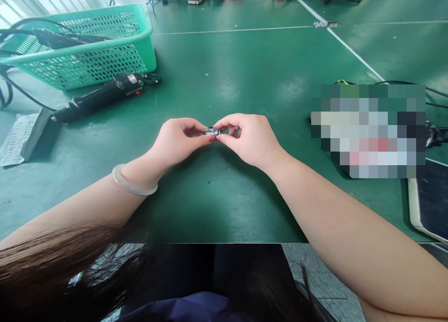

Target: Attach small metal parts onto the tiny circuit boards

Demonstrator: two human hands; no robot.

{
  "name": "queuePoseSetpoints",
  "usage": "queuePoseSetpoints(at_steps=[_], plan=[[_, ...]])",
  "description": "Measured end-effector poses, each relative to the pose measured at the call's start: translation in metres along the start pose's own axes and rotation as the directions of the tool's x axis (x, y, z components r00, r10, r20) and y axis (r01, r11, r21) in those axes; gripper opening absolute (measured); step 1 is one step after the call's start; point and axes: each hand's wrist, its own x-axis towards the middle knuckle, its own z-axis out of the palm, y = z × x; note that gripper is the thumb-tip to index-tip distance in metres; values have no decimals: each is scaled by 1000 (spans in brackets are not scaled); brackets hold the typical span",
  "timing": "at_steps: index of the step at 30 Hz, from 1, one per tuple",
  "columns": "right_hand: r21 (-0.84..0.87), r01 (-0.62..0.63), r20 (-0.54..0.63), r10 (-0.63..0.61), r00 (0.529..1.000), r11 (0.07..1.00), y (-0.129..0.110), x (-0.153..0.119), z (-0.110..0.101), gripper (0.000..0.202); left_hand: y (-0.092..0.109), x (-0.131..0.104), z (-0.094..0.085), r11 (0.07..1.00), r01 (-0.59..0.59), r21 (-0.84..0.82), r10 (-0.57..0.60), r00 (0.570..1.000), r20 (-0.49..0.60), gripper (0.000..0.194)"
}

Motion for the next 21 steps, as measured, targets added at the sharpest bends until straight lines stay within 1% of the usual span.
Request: queuePoseSetpoints(at_steps=[3,6,21], plan=[[5,25,-16,-25,1000,1000,0,-1,0,11,-1,0,0,999,24,-46,-23,1000,16,26],[-6,22,-15,-22,1000,1000,0,-1,0,8,-1,0,0,997,32,-65,-31,999,21,26],[-18,26,-18,-26,999,1000,0,-1,1,6,0,0,0,997,32,-77,-29,999,33,23]])
